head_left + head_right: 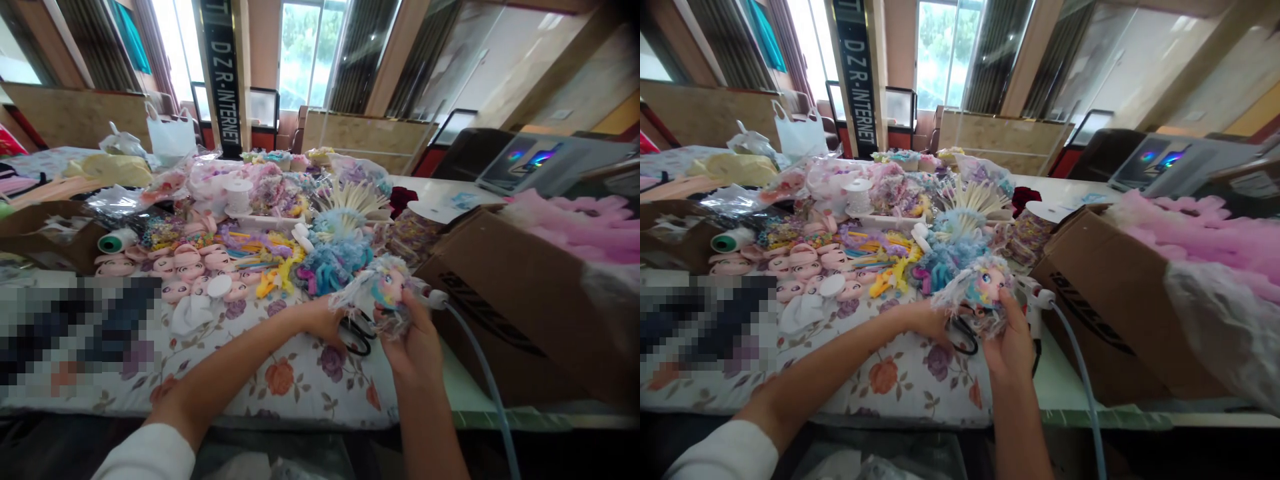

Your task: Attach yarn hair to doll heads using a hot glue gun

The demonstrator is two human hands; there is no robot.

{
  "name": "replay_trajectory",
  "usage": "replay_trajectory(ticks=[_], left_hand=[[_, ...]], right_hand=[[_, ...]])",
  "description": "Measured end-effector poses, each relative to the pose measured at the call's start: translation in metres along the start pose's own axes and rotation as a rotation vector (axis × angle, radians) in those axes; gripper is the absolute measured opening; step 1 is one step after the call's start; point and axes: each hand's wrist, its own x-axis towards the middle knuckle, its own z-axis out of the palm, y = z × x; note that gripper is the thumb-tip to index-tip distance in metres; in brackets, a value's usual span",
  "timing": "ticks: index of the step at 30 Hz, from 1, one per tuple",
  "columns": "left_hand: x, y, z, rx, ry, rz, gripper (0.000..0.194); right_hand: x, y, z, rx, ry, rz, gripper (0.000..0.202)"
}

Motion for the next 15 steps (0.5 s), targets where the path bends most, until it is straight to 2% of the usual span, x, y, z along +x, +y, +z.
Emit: replay_trajectory(ticks=[4, 6, 8, 9, 10, 12, 13, 14, 15], left_hand=[[-0.003, -0.001, -0.008, -0.184, 0.112, -0.108, 0.061], [-0.023, 0.005, -0.015, -0.218, 0.237, -0.148, 0.036], [-0.053, 0.011, -0.028, -0.221, 0.291, -0.198, 0.020], [-0.070, 0.013, -0.035, -0.223, 0.324, -0.231, 0.020], [-0.086, 0.015, -0.043, -0.237, 0.406, -0.284, 0.023], [-0.115, 0.021, -0.054, -0.413, 0.701, -0.428, 0.028], [-0.125, 0.025, -0.056, -0.474, 0.792, -0.446, 0.033], [-0.133, 0.030, -0.055, -0.513, 0.817, -0.447, 0.039], [-0.139, 0.036, -0.052, -0.535, 0.787, -0.452, 0.046]], right_hand=[[-0.005, 0.009, 0.006, 0.024, 0.021, 0.038, 0.016], [-0.010, 0.012, 0.007, 0.015, -0.004, 0.048, 0.019], [-0.016, 0.015, 0.008, -0.023, -0.046, 0.064, 0.019], [-0.019, 0.018, 0.008, -0.047, -0.071, 0.082, 0.018], [-0.022, 0.022, 0.010, -0.074, -0.097, 0.107, 0.018], [-0.030, 0.032, 0.015, -0.132, -0.162, 0.176, 0.022], [-0.035, 0.039, 0.019, -0.162, -0.203, 0.213, 0.025], [-0.040, 0.046, 0.022, -0.193, -0.249, 0.248, 0.029], [-0.044, 0.053, 0.026, -0.226, -0.297, 0.282, 0.033]])
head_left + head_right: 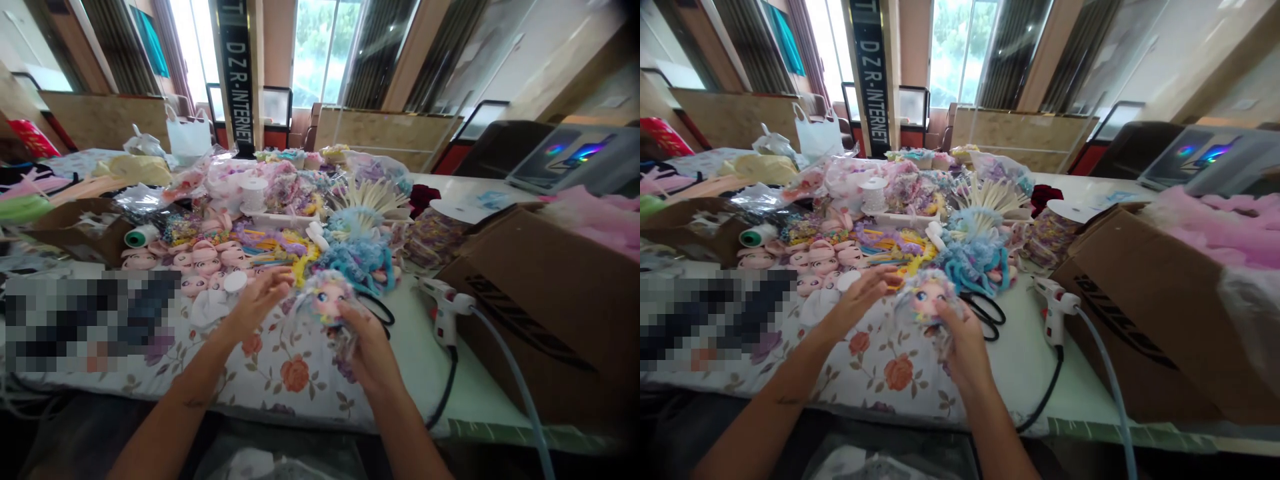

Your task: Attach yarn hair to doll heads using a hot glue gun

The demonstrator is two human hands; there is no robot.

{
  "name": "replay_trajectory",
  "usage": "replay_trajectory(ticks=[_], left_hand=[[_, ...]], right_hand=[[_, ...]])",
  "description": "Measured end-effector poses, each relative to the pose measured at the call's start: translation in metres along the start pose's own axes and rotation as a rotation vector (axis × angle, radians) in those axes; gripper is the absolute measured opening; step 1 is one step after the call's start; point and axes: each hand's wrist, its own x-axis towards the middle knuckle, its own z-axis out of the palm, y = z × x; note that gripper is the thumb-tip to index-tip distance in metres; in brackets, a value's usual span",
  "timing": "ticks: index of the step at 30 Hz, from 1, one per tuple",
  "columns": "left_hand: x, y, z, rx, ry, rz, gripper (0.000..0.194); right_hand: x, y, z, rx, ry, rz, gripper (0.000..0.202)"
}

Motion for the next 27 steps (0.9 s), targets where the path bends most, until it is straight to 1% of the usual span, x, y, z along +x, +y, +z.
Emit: replay_trajectory(ticks=[2, 4, 7, 9, 11, 13, 15, 18, 21, 22, 23, 24, 25, 27], left_hand=[[-0.016, 0.000, 0.005, 0.073, -0.038, -0.055, 0.060], [-0.029, -0.005, 0.012, 0.152, -0.039, -0.135, 0.059], [-0.043, -0.016, 0.016, 0.141, -0.001, -0.291, 0.054], [-0.050, -0.024, 0.015, 0.146, 0.030, -0.315, 0.053], [-0.055, -0.030, 0.013, 0.156, 0.014, -0.322, 0.055], [-0.056, -0.033, 0.013, 0.141, -0.021, -0.369, 0.060], [-0.052, -0.034, 0.016, 0.142, -0.026, -0.399, 0.063], [-0.039, -0.033, 0.024, 0.195, -0.012, -0.379, 0.060], [-0.032, -0.032, 0.028, 0.259, -0.049, -0.359, 0.059], [-0.034, -0.031, 0.025, 0.290, -0.059, -0.334, 0.059], [-0.038, -0.029, 0.019, 0.329, -0.074, -0.299, 0.060], [-0.045, -0.026, 0.011, 0.376, -0.064, -0.248, 0.060], [-0.053, -0.022, 0.001, 0.433, -0.061, -0.204, 0.061], [-0.069, -0.012, -0.024, 0.557, -0.153, -0.196, 0.061]], right_hand=[[-0.001, 0.013, 0.009, -0.075, -0.075, 0.045, 0.040], [0.001, 0.023, 0.011, -0.200, -0.112, 0.071, 0.043], [0.008, 0.031, 0.001, -0.519, -0.164, 0.129, 0.039], [0.014, 0.032, -0.007, -0.711, -0.222, 0.148, 0.034], [0.020, 0.032, -0.013, -0.810, -0.265, 0.143, 0.031], [0.026, 0.031, -0.015, -0.862, -0.274, 0.157, 0.030], [0.032, 0.031, -0.016, -0.907, -0.258, 0.166, 0.029], [0.043, 0.031, -0.017, -0.986, -0.192, 0.077, 0.029], [0.053, 0.027, -0.025, -1.043, -0.130, -0.001, 0.039], [0.054, 0.025, -0.029, -1.057, -0.117, -0.023, 0.043], [0.055, 0.022, -0.034, -1.072, -0.106, -0.059, 0.044], [0.055, 0.018, -0.039, -1.091, -0.095, -0.108, 0.046], [0.053, 0.015, -0.045, -1.118, -0.089, -0.162, 0.046], [0.047, 0.006, -0.055, -1.198, -0.100, -0.254, 0.048]])
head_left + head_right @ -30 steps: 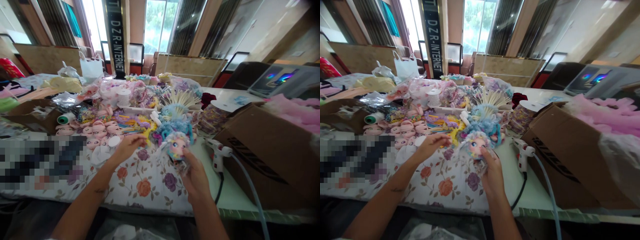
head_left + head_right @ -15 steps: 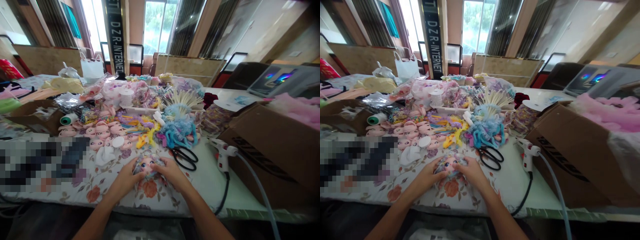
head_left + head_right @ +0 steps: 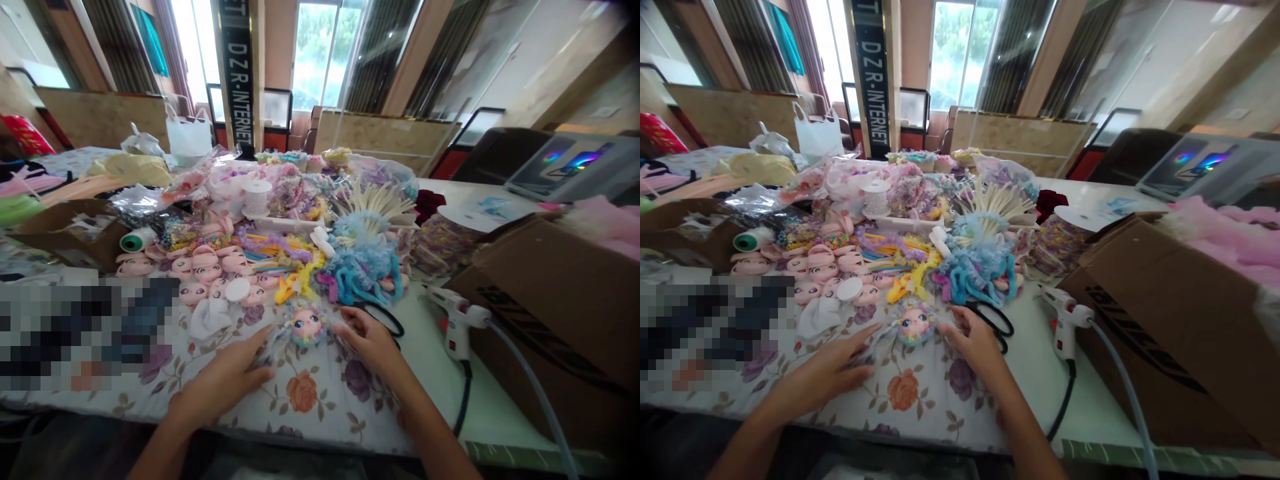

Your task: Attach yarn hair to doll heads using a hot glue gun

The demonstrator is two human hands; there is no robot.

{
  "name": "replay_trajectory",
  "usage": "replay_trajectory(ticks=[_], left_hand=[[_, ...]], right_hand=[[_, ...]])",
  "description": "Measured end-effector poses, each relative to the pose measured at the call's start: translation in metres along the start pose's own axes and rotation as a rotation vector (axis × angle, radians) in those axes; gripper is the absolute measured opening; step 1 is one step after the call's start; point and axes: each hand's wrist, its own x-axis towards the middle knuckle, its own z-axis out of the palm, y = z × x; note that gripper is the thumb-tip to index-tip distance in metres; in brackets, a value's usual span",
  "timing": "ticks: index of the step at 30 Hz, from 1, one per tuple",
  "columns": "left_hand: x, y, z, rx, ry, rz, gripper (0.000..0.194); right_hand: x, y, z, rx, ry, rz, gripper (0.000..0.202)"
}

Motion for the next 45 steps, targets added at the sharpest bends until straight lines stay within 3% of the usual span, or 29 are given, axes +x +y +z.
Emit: replay_trajectory(ticks=[3, 5, 6, 8, 10, 13, 16, 21, 26, 30, 33, 38, 45], left_hand=[[-0.015, -0.004, -0.032, 0.110, -0.160, -0.082, 0.036], [-0.004, 0.000, -0.042, 0.154, -0.080, -0.064, 0.029], [0.008, 0.003, -0.042, 0.168, 0.022, -0.017, 0.027], [0.041, 0.008, -0.035, 0.178, 0.159, 0.148, 0.023], [0.077, 0.010, -0.020, 0.221, 0.159, 0.269, 0.026], [0.116, 0.008, 0.002, 0.295, 0.088, 0.332, 0.035], [0.130, 0.002, 0.012, 0.300, 0.093, 0.324, 0.033], [0.116, -0.004, -0.008, 0.211, 0.161, 0.263, 0.023], [0.070, 0.009, -0.029, -0.057, 0.330, 0.204, 0.033], [0.034, 0.026, -0.017, -0.008, 0.190, 0.406, 0.024], [0.024, 0.029, -0.003, 0.009, 0.112, 0.481, 0.028], [0.027, 0.021, 0.007, -0.019, 0.160, 0.523, 0.032], [0.024, 0.017, 0.016, -0.069, 0.274, 0.462, 0.030]], right_hand=[[-0.010, 0.002, -0.015, -0.181, 0.014, -0.067, 0.046], [-0.013, -0.002, -0.019, -0.293, 0.105, -0.104, 0.042], [-0.013, -0.006, -0.019, -0.322, 0.164, -0.131, 0.040], [-0.015, -0.013, -0.013, -0.312, 0.258, -0.204, 0.035], [-0.020, -0.019, -0.003, -0.256, 0.283, -0.277, 0.031], [-0.034, -0.025, 0.012, -0.213, 0.194, -0.341, 0.026], [-0.049, -0.024, 0.023, -0.202, 0.064, -0.352, 0.022], [-0.052, -0.020, 0.028, -0.168, 0.098, -0.330, 0.022], [-0.046, -0.036, 0.037, -0.035, 0.037, -0.309, 0.022], [-0.041, -0.059, 0.048, 0.360, -0.084, -0.172, 0.023], [-0.036, -0.068, 0.054, 0.642, -0.111, -0.050, 0.024], [-0.033, -0.066, 0.061, 0.927, -0.173, 0.062, 0.022], [-0.033, -0.065, 0.069, 0.994, -0.112, 0.062, 0.019]])
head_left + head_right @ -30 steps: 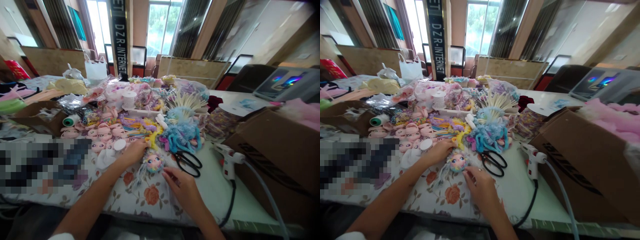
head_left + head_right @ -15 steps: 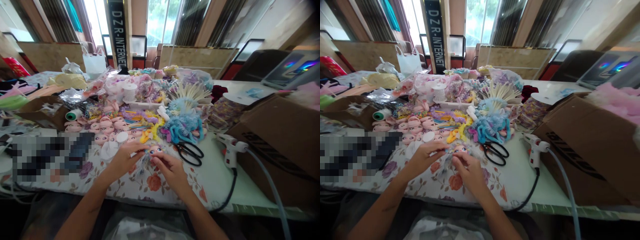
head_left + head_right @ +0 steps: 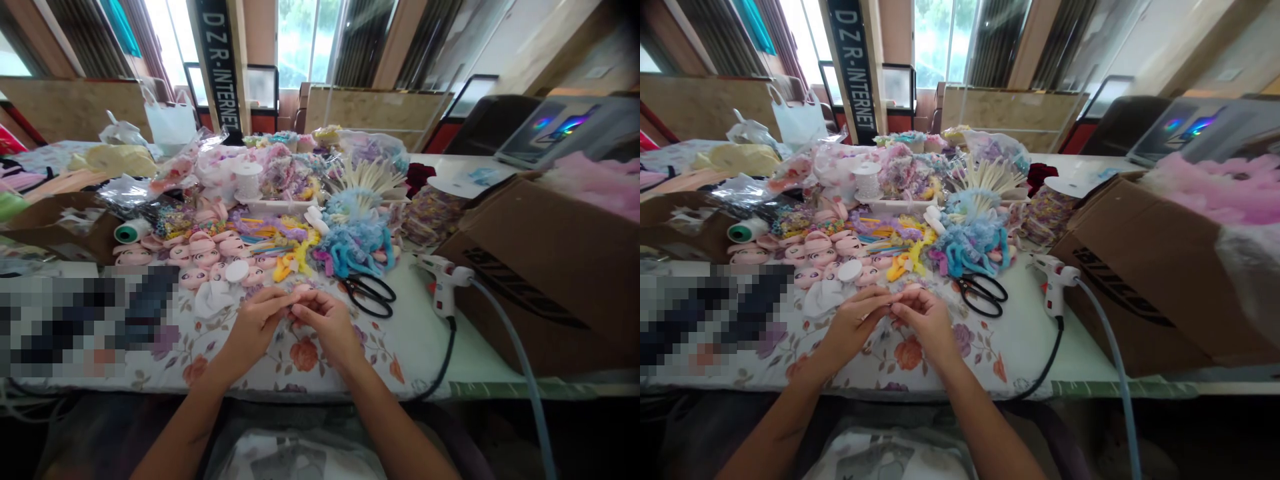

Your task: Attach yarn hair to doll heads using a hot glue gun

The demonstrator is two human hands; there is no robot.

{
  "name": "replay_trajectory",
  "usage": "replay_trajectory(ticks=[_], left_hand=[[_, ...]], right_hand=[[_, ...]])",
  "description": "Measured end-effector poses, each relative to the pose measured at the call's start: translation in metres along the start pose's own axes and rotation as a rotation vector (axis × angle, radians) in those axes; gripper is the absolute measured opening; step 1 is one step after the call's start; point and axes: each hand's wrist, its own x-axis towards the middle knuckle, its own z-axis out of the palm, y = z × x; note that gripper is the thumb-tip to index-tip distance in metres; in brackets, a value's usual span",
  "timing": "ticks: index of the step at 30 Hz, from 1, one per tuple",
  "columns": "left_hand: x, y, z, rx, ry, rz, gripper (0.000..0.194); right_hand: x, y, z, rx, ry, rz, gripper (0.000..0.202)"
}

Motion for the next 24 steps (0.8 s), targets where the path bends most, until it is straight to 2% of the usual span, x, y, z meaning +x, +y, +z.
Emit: replay_trajectory(ticks=[3, 5, 12, 17, 24], left_hand=[[-0.004, 0.001, 0.000, -0.020, 0.084, -0.149, 0.027], [-0.006, 0.002, -0.001, -0.035, 0.109, -0.196, 0.025], [-0.008, 0.002, -0.006, 0.037, 0.066, -0.037, 0.018], [-0.012, 0.000, -0.004, 0.087, 0.074, -0.051, 0.015], [-0.015, 0.003, 0.002, 0.108, 0.171, -0.034, 0.010]], right_hand=[[0.001, 0.001, 0.001, 0.104, -0.002, 0.066, 0.022], [0.001, 0.002, 0.000, 0.176, -0.015, 0.111, 0.022], [-0.001, 0.003, -0.001, 0.106, -0.056, 0.144, 0.020], [-0.006, 0.009, 0.002, 0.103, -0.036, 0.162, 0.021], [-0.011, 0.014, 0.008, 0.033, 0.063, 0.105, 0.021]])
